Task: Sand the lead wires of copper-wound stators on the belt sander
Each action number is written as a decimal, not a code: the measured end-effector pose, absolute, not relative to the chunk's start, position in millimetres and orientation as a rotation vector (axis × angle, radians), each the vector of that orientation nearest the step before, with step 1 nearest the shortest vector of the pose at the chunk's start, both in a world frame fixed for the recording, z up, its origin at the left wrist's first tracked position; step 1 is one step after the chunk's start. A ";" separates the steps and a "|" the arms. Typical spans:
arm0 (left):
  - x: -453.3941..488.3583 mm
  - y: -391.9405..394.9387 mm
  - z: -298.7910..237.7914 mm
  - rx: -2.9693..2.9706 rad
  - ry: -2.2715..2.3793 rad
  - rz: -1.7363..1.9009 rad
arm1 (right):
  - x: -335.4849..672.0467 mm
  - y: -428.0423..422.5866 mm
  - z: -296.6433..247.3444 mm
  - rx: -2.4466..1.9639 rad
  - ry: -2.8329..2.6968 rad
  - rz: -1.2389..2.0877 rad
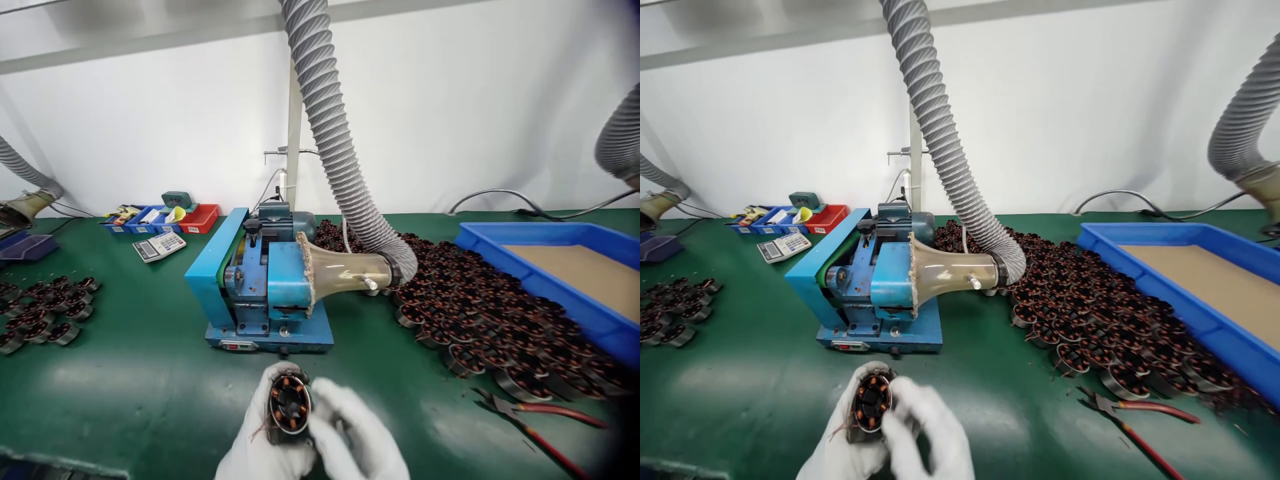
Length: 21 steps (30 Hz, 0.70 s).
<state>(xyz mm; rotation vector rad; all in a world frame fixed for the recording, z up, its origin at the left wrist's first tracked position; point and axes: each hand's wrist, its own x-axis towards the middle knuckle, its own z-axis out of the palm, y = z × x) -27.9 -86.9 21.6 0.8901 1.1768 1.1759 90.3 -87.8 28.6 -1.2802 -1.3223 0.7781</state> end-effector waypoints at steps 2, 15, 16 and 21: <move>-32.0 -85.1 23.6 0.880 1.131 1.178 | 95.1 -78.5 35.7 -1.273 -1.363 1.003; -52.0 -78.6 15.9 0.642 0.886 1.011 | 129.9 -52.1 61.8 -0.911 -0.796 1.605; -50.5 -74.2 7.7 0.553 0.825 1.011 | 124.9 -53.1 58.2 -0.912 -0.825 1.637; -41.9 -62.1 -10.0 0.400 0.726 1.060 | 93.2 -50.2 42.4 -0.852 -1.021 1.560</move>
